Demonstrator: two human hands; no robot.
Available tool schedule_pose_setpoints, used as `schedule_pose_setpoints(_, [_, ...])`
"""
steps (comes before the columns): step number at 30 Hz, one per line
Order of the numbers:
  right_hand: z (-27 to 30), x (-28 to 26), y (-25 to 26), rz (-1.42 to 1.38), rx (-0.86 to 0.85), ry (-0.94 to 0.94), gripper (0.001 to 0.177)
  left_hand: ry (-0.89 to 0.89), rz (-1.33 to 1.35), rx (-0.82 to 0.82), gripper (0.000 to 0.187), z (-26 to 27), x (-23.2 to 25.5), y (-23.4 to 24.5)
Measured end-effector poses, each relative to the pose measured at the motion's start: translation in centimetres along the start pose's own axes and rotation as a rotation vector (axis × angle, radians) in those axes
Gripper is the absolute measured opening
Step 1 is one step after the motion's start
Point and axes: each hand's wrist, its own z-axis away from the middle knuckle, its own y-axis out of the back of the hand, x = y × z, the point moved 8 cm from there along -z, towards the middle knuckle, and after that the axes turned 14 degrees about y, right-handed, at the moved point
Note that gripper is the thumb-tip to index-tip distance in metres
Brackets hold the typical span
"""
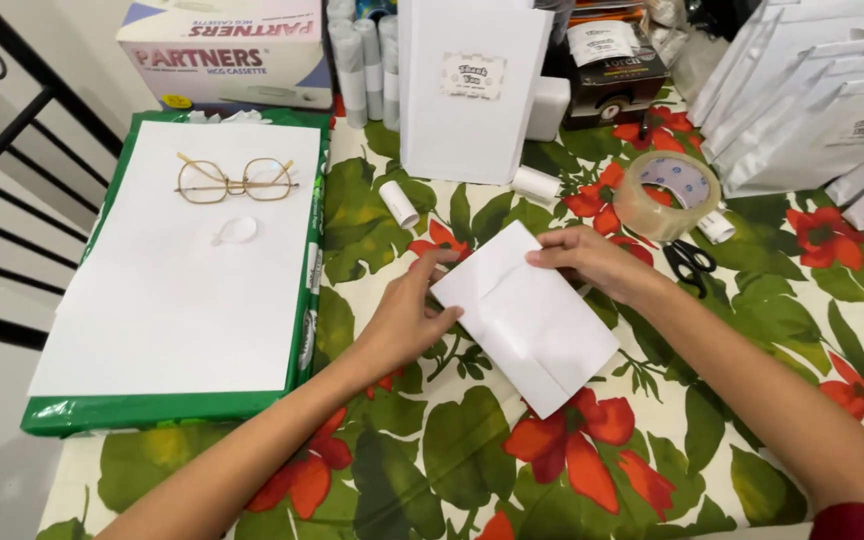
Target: Folding a small paper packet and sealing it with adhesive tape cut using scissors.
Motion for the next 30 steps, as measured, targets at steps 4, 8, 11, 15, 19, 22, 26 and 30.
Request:
schedule_pose_setpoints(4, [0.3,-5.3,-2.2,0.185,-0.058,0.044,0.033,-0.224,-0.681,0.086,0.058,1.1,1.7,-2.5])
schedule_pose_setpoints(8, [-1.0,-6.8,-4.3,0.385,-0.259,0.201,0.027,-0.288,-0.911,0.070,0.054,0.9,-0.5,-5.3])
schedule_pose_setpoints(11, [-0.7,-8.7,-3.0,0.720,-0.175,0.420,0.025,-0.293,-0.926,0.105,0.051,0.9,-0.4,-5.4])
schedule_pose_setpoints(15, [2.2,-8.8,4.2,1.417,0.296,0.567,0.035,-0.276,-1.042,0.153,0.051,0.5,-1.5,-5.7])
schedule_pose_setpoints(19, [4.5,-8.5,9.0,1.545,0.322,0.212,0.056,-0.494,-1.102,0.426,0.052,1.4,0.0,-5.9])
schedule_pose_setpoints(22, [4.4,-5.9,11.0,1.390,0.218,0.086,0.052,-0.553,-1.022,0.464,0.053,1.5,1.4,-5.6])
schedule_pose_setpoints(26, [4.2,-5.3,12.6,1.187,0.320,0.273,0.040,-0.535,-0.842,0.401,0.048,0.9,2.8,-4.7])
schedule_pose_setpoints(30, [5.5,-6.2,13.0,0.844,0.380,0.560,0.034,-0.373,-0.621,0.203,0.040,-0.2,4.9,-3.1])
